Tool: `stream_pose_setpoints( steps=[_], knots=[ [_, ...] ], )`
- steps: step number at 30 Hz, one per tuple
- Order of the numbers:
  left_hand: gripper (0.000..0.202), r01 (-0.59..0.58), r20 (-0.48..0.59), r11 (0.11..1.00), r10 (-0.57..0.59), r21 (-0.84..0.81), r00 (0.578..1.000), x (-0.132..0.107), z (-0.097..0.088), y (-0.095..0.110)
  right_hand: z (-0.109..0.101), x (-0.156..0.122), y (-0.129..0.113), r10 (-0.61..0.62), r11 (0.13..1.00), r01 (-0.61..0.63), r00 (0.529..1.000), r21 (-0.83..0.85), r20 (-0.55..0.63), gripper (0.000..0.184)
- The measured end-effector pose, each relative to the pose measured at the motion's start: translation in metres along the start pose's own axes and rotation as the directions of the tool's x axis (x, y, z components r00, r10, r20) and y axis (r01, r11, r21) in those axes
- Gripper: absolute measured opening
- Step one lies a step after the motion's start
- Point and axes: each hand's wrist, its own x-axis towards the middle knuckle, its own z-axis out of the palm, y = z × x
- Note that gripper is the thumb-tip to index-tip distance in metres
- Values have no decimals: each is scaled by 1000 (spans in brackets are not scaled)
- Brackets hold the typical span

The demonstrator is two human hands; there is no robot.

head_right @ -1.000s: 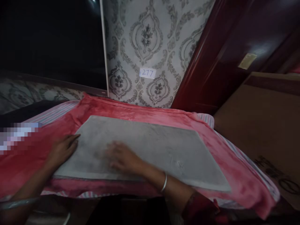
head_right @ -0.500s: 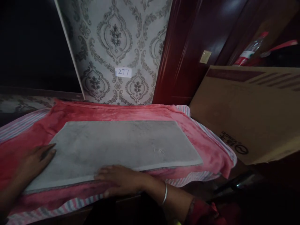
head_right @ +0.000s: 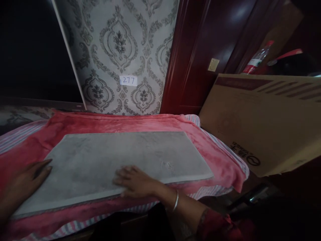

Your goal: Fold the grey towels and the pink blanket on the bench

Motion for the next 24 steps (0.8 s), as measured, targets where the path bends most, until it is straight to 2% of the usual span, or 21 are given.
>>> stream_pose_setpoints(
  steps=[1, 2, 3, 4, 5, 6, 7, 8, 9, 10, 11, 12, 15, 17, 19, 21, 24],
  knots=[
    [73, -11, 1, 1000, 11, 6, 1000, 0, 1, -2, -1, 0, -2, -81, 995, 82, 997, 59, -8, 67],
    [72, -25, 5, 1000, 25, 7, 1000, 1, 2, -4, -6, 0, 3, -107, 989, 111, 993, 96, -44, 65],
    [71, -34, 9, 999, 34, 8, 999, 1, 3, -5, -14, -2, 13, -70, 991, 81, 992, 103, -108, 64],
    [71, -37, 7, 999, 36, 7, 999, 1, 3, -6, -25, -6, 30, 31, 996, -14, 981, 89, -192, 64],
    [73, -32, 10, 999, 32, 3, 999, 2, 4, -7, -37, -11, 51, 171, 985, -163, 943, 49, -287, 63],
    [75, -20, 18, 1000, 20, 0, 1000, 3, 5, -8, -49, -19, 74, 327, 938, -344, 863, 25, -386, 63],
    [78, -7, 27, 1000, 7, 0, 1000, 4, 6, -9, -60, -29, 97, 493, 840, -542, 746, 20, -448, 62],
    [80, 3, 30, 1000, -3, 0, 1000, 5, 8, -11, -70, -41, 119, 643, 688, -725, 598, 18, -480, 61],
    [80, 5, 26, 1000, -5, 1, 1000, 6, 11, -14, -77, -54, 139, 753, 514, -858, 446, 10, -484, 61],
    [79, -1, 17, 1000, 1, -2, 1000, 8, 13, -17, -83, -67, 154, 791, 430, -902, 365, 22, -491, 61],
    [78, -9, 2, 1000, 9, -6, 1000, 9, 16, -21, -85, -79, 166, 817, 362, -932, 304, 25, -491, 61],
    [75, -18, -13, 1000, 18, -12, 1000, 11, 20, -24, -86, -90, 175, 831, 325, -945, 272, 25, -485, 61],
    [71, -36, -40, 999, 35, -34, 999, 13, 27, -34, -84, -106, 188, 850, 293, -956, 260, 1, -458, 59],
    [71, -39, -46, 999, 37, -37, 998, 14, 29, -37, -83, -101, 193, 856, 295, -955, 277, -26, -437, 58],
    [73, -41, -44, 999, 40, -31, 998, 13, 27, -36, -84, -84, 197, 854, 319, -946, 310, -51, -417, 58],
    [74, -32, -33, 999, 31, -25, 999, 12, 24, -33, -87, -58, 199, 843, 372, -925, 370, -75, -391, 60],
    [72, -19, -20, 1000, 19, -22, 1000, 10, 19, -29, -90, -13, 192, 792, 502, -858, 508, -112, -339, 60]
  ],
)
